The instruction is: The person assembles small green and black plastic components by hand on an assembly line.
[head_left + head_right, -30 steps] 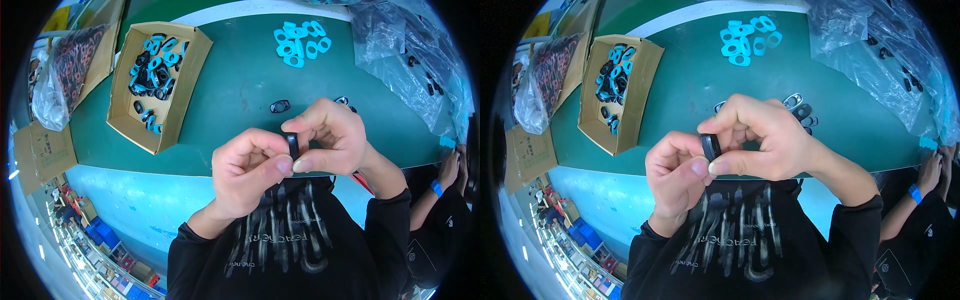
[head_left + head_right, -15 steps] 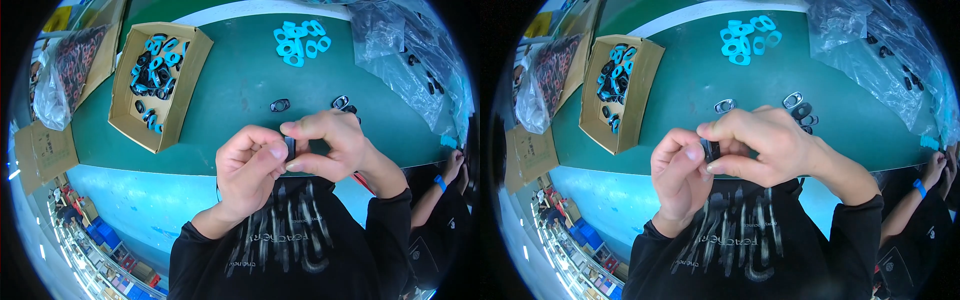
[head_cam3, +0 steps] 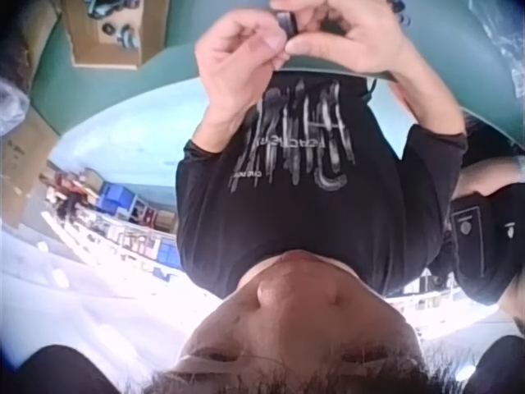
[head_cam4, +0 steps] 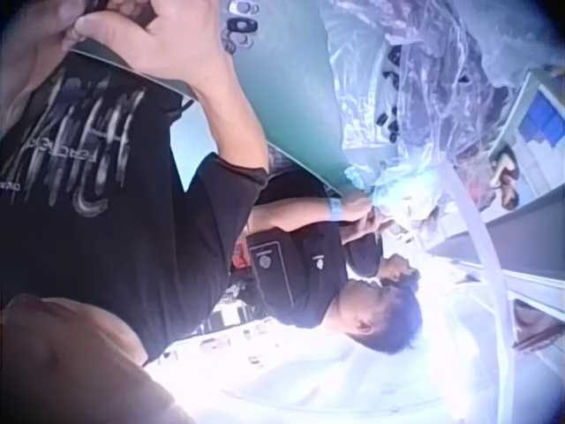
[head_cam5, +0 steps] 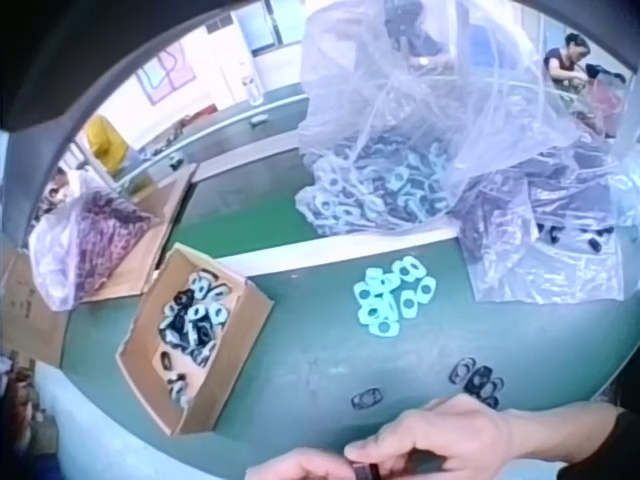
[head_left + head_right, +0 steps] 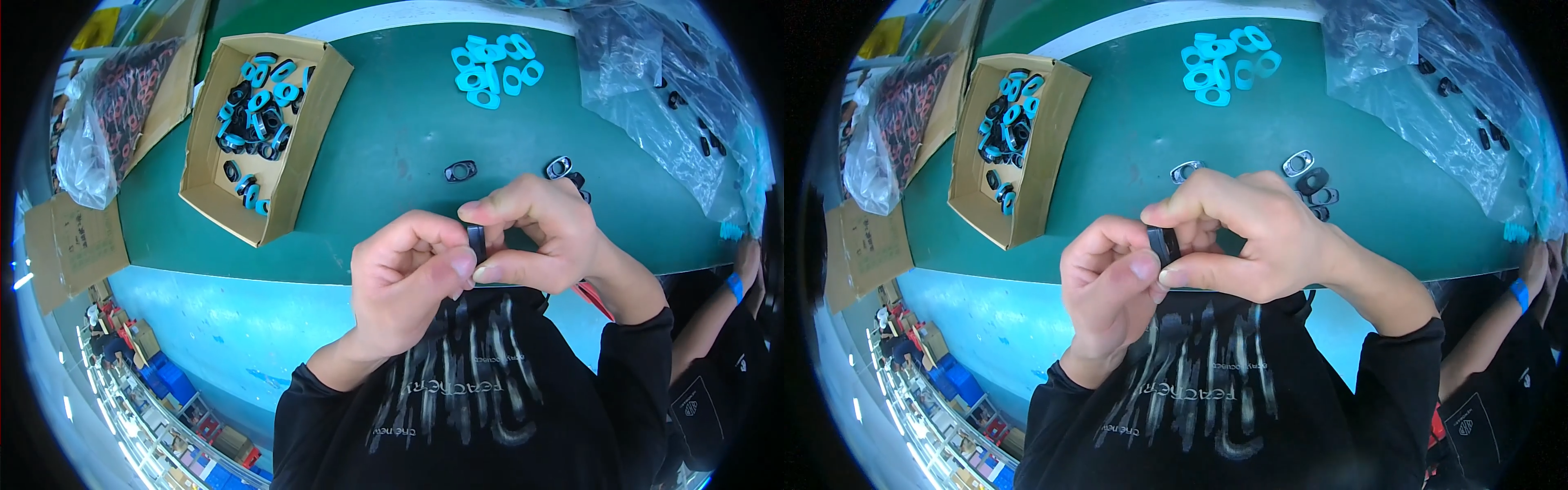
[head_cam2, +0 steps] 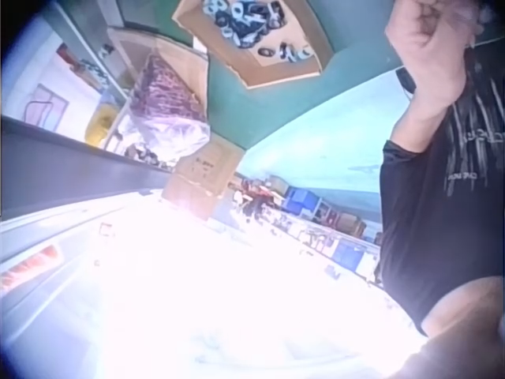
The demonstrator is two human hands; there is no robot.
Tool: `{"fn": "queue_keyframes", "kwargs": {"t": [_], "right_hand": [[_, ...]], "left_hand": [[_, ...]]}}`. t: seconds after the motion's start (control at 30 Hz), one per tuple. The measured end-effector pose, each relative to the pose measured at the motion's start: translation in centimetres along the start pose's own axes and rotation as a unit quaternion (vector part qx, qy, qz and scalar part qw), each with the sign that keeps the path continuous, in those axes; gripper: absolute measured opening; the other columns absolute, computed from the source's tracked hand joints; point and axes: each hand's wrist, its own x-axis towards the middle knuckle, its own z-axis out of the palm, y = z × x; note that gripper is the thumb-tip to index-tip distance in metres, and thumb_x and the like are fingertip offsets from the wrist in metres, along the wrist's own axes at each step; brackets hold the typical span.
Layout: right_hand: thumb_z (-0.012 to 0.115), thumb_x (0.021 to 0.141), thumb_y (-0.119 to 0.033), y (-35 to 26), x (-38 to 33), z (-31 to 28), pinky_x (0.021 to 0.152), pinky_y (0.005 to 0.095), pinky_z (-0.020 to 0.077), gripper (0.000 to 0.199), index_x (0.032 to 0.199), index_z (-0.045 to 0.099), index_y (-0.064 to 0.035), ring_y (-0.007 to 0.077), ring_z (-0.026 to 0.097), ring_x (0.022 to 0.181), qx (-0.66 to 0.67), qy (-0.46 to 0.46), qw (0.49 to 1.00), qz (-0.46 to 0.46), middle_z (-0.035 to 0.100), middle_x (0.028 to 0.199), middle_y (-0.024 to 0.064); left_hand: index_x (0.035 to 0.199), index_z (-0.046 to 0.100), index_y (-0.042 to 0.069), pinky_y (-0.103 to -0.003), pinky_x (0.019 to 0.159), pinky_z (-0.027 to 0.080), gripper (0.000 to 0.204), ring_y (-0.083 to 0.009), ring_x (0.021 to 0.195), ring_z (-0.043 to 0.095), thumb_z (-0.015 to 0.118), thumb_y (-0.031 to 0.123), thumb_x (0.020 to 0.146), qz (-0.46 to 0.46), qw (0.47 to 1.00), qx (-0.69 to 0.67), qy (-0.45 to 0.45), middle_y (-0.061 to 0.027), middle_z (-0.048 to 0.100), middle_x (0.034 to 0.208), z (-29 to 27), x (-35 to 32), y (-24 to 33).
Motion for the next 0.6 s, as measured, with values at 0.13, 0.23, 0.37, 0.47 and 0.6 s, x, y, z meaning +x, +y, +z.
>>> {"fn": "queue_keyframes", "kwargs": {"t": [0.13,0.23,0.37,0.47,0.6], "right_hand": [[0.086,0.079,-0.003,-0.6,0.2,-0.4,0.061,0.0280,0.0531,0.047,0.119,0.062,0.0060,0.0152,0.070,0.068,-0.049,-0.030,0.998,-0.011,0.071,0.082,0.0103],[0.086,0.079,-0.002,-0.5,0.2,-0.5,0.062,0.0276,0.0536,0.048,0.120,0.062,0.0057,0.0152,0.070,0.069,-0.050,-0.049,0.998,-0.005,0.071,0.083,0.0104],[0.086,0.079,-0.003,-0.3,0.1,0.0,0.059,0.0273,0.0523,0.048,0.120,0.063,0.0048,0.0158,0.070,0.066,0.009,0.012,1.000,0.003,0.071,0.082,0.0107],[0.086,0.079,-0.003,-0.4,0.3,0.0,0.059,0.0275,0.0513,0.048,0.120,0.063,0.0050,0.0155,0.070,0.067,0.000,0.001,1.000,-0.005,0.071,0.082,0.0109],[0.086,0.079,-0.002,-0.5,0.3,-0.4,0.059,0.0278,0.0508,0.049,0.121,0.062,0.0049,0.0148,0.069,0.069,-0.036,-0.046,0.998,-0.006,0.071,0.083,0.0107]], "left_hand": [[0.102,0.062,-0.004,-0.023,0.063,0.048,0.008,-0.0087,0.075,0.061,0.065,-0.001,0.096,0.008,0.996,-0.086,-0.024,-0.0069,0.067,0.088,-1.2,0.3,-1.1],[0.102,0.062,-0.004,-0.023,0.062,0.048,0.007,-0.0079,0.074,0.060,0.064,0.001,0.097,0.021,0.998,-0.051,-0.029,-0.0067,0.067,0.086,-0.5,0.3,-0.8],[0.099,0.061,-0.003,-0.023,0.061,0.046,0.007,-0.0069,0.070,0.058,0.062,0.003,0.099,0.011,1.000,0.024,0.005,-0.0057,0.066,0.082,0.5,0.2,0.0],[0.098,0.061,-0.003,-0.022,0.062,0.046,0.006,-0.0066,0.070,0.058,0.062,0.003,0.099,0.014,1.000,-0.007,-0.004,-0.0050,0.066,0.082,-0.1,0.3,-0.3],[0.098,0.061,-0.003,-0.022,0.062,0.046,0.006,-0.0066,0.070,0.058,0.062,0.004,0.099,-0.010,0.998,-0.049,0.027,-0.0045,0.066,0.082,-0.3,0.2,-0.4]]}}
